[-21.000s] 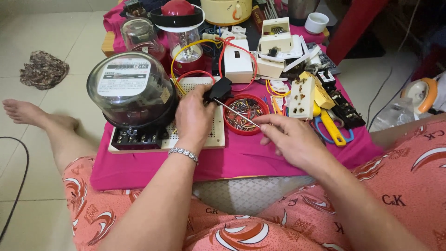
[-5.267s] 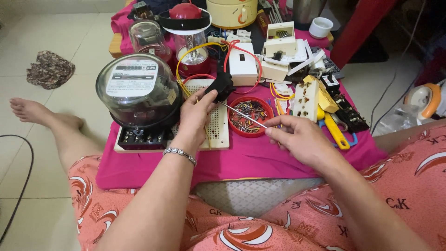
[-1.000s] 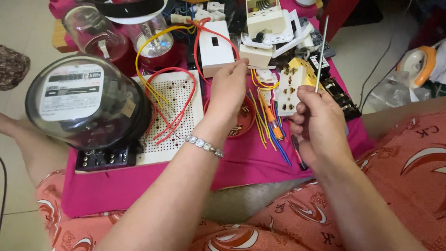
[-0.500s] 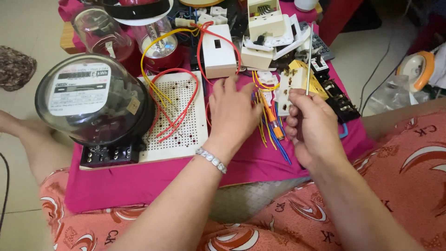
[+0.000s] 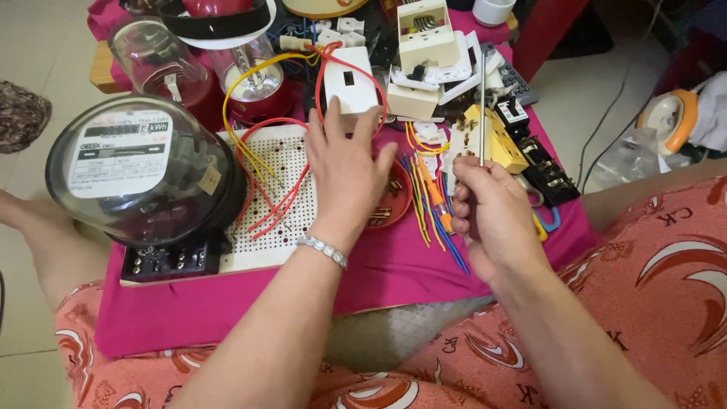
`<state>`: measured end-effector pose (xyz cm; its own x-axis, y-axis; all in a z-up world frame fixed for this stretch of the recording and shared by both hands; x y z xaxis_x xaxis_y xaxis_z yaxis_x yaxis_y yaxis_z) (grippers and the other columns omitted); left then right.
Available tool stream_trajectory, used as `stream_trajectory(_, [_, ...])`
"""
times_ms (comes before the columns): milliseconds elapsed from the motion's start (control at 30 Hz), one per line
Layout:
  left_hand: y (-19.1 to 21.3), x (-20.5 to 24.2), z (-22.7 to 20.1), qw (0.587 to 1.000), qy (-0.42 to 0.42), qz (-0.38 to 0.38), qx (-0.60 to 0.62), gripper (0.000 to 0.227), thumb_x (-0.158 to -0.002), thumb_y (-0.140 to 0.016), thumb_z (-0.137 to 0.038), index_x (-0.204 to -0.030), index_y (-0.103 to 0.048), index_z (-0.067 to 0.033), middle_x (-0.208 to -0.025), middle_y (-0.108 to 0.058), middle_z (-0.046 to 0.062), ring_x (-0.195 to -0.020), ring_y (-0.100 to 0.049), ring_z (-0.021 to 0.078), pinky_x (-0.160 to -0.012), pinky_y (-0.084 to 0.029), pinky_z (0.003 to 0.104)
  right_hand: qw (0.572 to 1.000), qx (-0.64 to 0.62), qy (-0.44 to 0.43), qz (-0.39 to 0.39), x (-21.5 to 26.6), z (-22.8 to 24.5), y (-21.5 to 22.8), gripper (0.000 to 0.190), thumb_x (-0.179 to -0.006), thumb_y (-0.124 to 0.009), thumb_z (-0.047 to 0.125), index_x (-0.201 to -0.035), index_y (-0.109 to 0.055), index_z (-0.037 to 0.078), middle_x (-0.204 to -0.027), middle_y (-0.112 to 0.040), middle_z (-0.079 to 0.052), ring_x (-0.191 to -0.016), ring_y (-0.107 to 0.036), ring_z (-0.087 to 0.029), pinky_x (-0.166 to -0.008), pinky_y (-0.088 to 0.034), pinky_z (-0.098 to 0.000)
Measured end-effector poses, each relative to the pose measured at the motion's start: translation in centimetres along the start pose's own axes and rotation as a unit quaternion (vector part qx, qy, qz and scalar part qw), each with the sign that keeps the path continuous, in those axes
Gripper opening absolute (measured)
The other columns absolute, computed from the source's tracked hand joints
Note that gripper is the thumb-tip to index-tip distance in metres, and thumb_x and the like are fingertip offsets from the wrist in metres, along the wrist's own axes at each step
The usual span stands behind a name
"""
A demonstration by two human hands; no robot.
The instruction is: Using a screwdriver to secure electrical components and assembling an outlet casing on a test board.
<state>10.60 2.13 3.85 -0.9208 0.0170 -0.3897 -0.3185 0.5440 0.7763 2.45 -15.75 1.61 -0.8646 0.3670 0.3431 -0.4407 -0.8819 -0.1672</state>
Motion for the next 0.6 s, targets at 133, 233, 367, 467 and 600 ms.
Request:
stream_trajectory(133, [-1.3,-1.8,0.9,0.999,0.013,0.031,-0.004,0.053,-0.093,-0.077,-0.032,-0.142,-0.059,-0.0240,-0.149,-0.041,0.022,-0.147,-0.025,0.0509,-0.113,-0.027,0.069,1.000,0.001,-0.003,0.002,0.0,-0.1,-0.6,0.018,-0.091,-0.067,0.019,-0.108,-0.059,0.015,-0.066,-0.042,0.004,-0.053,-0.043,-0.005,-0.043,-0.034,-0.0163])
stream_trajectory(233, [-2.4,-2.6,-0.4,0.996,-0.063,-0.018,-0.053,0.053,-0.087,-0.080,-0.033,-0.136,-0.061,-0.0257,-0.124,-0.055,0.008,-0.124,-0.046,0.0338,-0.096,-0.045,0.051,1.000,0.002,-0.009,0.002,-0.2,-0.2,-0.9,0.018,-0.091,-0.067,0.018,-0.107,-0.060,0.014,-0.066,-0.043,0.004,-0.053,-0.044,-0.006,-0.042,-0.034,-0.0162])
stream_trajectory(367, [-3.2,-3.7,-1.4,0.991,-0.095,-0.055,-0.070,0.043,-0.083,-0.081,-0.022,-0.123,-0.066,-0.0243,-0.108,-0.056,0.004,-0.097,-0.060,0.0268,-0.079,-0.051,0.042,0.999,0.032,-0.026,0.008,-0.3,-0.9,-1.2,0.017,-0.092,-0.066,0.021,-0.107,-0.061,0.015,-0.066,-0.045,0.004,-0.052,-0.045,-0.006,-0.042,-0.034,-0.0170])
stream_trajectory(467, [-4.2,-5.1,-1.1,0.987,-0.103,-0.082,-0.091,0.038,-0.079,-0.083,-0.023,-0.114,-0.068,-0.0252,-0.105,-0.056,0.002,-0.094,-0.060,0.0263,-0.072,-0.052,0.041,0.998,0.067,-0.019,0.010,-0.6,-1.2,-1.6,0.018,-0.095,-0.065,0.026,-0.105,-0.063,0.012,-0.066,-0.048,0.001,-0.052,-0.046,-0.008,-0.041,-0.034,-0.0186])
stream_trajectory(600, [-3.9,-5.9,-0.7,0.985,-0.106,-0.100,-0.095,0.028,-0.080,-0.079,-0.021,-0.106,-0.067,-0.0232,-0.103,-0.057,0.001,-0.092,-0.061,0.0268,-0.070,-0.054,0.040,0.992,0.126,0.010,0.010,-0.8,-0.6,-2.0,0.030,-0.100,-0.054,0.032,-0.110,-0.067,0.007,-0.071,-0.055,-0.006,-0.055,-0.051,-0.011,-0.041,-0.038,-0.0211])
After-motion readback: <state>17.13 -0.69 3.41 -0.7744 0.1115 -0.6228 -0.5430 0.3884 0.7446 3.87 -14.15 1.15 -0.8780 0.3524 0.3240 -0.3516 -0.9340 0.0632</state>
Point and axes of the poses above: each hand's wrist, its own x-axis away from the middle knuckle, its own y-axis out of the back of the hand, z = x × y, the point moved 10 cm from there along -x, towards the middle knuckle
